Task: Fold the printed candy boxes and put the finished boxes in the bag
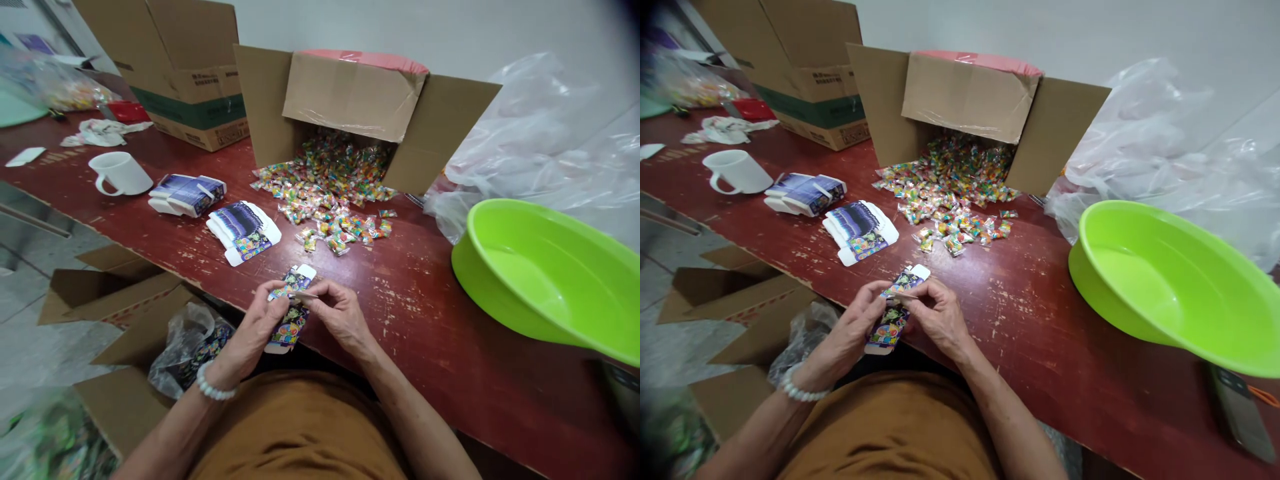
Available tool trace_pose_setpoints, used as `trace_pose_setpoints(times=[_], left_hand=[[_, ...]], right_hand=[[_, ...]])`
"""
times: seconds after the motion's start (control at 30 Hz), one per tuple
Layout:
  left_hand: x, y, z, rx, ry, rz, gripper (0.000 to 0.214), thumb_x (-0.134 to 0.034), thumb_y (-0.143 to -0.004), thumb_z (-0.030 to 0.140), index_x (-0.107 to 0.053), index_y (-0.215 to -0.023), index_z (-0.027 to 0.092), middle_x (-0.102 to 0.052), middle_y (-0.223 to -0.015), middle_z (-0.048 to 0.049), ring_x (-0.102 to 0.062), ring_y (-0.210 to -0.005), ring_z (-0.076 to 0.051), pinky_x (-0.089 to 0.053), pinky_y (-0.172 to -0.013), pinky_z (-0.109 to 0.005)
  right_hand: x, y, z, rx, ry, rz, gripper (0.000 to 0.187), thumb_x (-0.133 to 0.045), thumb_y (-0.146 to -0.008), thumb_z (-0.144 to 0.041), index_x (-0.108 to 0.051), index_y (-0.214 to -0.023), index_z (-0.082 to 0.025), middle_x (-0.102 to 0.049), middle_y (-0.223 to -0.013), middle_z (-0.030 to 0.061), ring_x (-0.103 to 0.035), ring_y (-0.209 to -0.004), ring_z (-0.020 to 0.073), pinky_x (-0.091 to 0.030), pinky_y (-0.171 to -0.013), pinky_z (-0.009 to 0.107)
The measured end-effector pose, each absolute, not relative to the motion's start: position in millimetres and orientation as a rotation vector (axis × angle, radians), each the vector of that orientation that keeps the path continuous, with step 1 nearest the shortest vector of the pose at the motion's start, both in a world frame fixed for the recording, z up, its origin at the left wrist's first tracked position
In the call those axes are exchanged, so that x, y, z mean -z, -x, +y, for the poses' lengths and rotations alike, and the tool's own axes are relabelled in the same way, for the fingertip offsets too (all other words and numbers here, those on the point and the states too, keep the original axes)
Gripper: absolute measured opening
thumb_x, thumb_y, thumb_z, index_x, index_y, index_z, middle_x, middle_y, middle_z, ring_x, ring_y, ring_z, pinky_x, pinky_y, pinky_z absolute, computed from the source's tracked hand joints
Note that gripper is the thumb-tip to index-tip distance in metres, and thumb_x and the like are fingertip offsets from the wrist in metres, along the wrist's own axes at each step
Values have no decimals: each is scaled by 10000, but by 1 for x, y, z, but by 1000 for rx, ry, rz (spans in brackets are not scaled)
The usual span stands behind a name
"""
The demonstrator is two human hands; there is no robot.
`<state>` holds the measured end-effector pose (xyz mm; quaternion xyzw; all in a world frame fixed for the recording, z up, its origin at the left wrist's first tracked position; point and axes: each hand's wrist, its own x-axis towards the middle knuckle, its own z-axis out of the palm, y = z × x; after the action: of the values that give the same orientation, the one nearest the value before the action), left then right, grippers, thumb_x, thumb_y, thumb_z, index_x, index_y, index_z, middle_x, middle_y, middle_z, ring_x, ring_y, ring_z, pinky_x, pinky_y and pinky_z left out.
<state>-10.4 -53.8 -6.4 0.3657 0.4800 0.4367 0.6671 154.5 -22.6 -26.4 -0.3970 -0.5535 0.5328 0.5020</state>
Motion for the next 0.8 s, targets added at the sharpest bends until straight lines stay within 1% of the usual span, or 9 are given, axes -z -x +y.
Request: trace_pose_setpoints(times=[0.1,0.17,0.27,0.33,0.4,0.53,0.63,0.7,0.8], left_hand=[[7,8,-54,-783,-710,1014,598,-502,-875,695,-558,-1129,156,-703,-788,-61,-647,-491,-161,-497,-470,-253],[9,6,-54,-787,-711,1040,624,-452,-891,704,-594,-1103,134,-685,-723,-55,-600,-421,-141,-466,-424,-241],[13,1,-52,-870,-816,1113,571,-449,-923,653,-582,-1191,167,-671,-706,-21,-589,-430,-128,-461,-424,-225],[14,-2,-52,-907,-897,1135,565,-434,-939,639,-565,-1240,180,-665,-698,-9,-592,-453,-125,-474,-444,-222],[14,-3,-51,-905,-934,1123,597,-406,-939,659,-584,-1224,165,-657,-674,-12,-588,-457,-125,-478,-452,-222],[16,-2,-51,-842,-927,1088,694,-377,-911,723,-684,-1012,108,-657,-637,-50,-571,-421,-118,-446,-428,-216],[19,1,-52,-818,-910,1108,733,-382,-896,742,-707,-950,87,-660,-626,-69,-569,-404,-119,-435,-421,-216],[20,2,-52,-831,-895,1113,722,-394,-900,730,-697,-1049,92,-665,-642,-64,-570,-408,-121,-438,-419,-217],[18,1,-52,-872,-885,1105,695,-410,-916,698,-596,-1296,146,-659,-668,-33,-576,-427,-121,-449,-429,-215]], right_hand=[[23,-157,-25,-1066,917,-1581,117,-681,-873,-309,-737,-847,-210,-704,-819,37,-635,-773,170,-495,-731,292],[22,-159,-26,-964,888,-1720,150,-637,-909,-309,-741,-861,-212,-710,-819,45,-638,-794,176,-500,-764,305],[21,-159,-25,-982,966,-1698,183,-618,-916,-312,-725,-818,-199,-702,-804,46,-633,-733,159,-511,-710,287],[19,-159,-23,-1054,1039,-1639,134,-666,-871,-302,-724,-825,-191,-713,-835,47,-638,-692,146,-515,-647,264],[17,-158,-20,-1220,1063,-1576,133,-695,-837,-309,-730,-881,-189,-727,-852,44,-642,-619,133,-515,-571,249],[11,-156,-15,-1685,1021,-1271,218,-722,-802,-378,-694,-884,-178,-710,-724,15,-613,-434,129,-480,-411,243],[10,-155,-15,-1756,1011,-1151,252,-751,-773,-401,-678,-855,-175,-686,-652,1,-593,-398,135,-461,-376,244],[11,-155,-16,-1669,989,-1220,230,-740,-791,-396,-685,-836,-178,-712,-726,20,-609,-453,132,-487,-419,251],[14,-159,-21,-1462,897,-1446,189,-668,-877,-369,-692,-808,-194,-734,-971,55,-667,-692,147,-557,-642,288]])
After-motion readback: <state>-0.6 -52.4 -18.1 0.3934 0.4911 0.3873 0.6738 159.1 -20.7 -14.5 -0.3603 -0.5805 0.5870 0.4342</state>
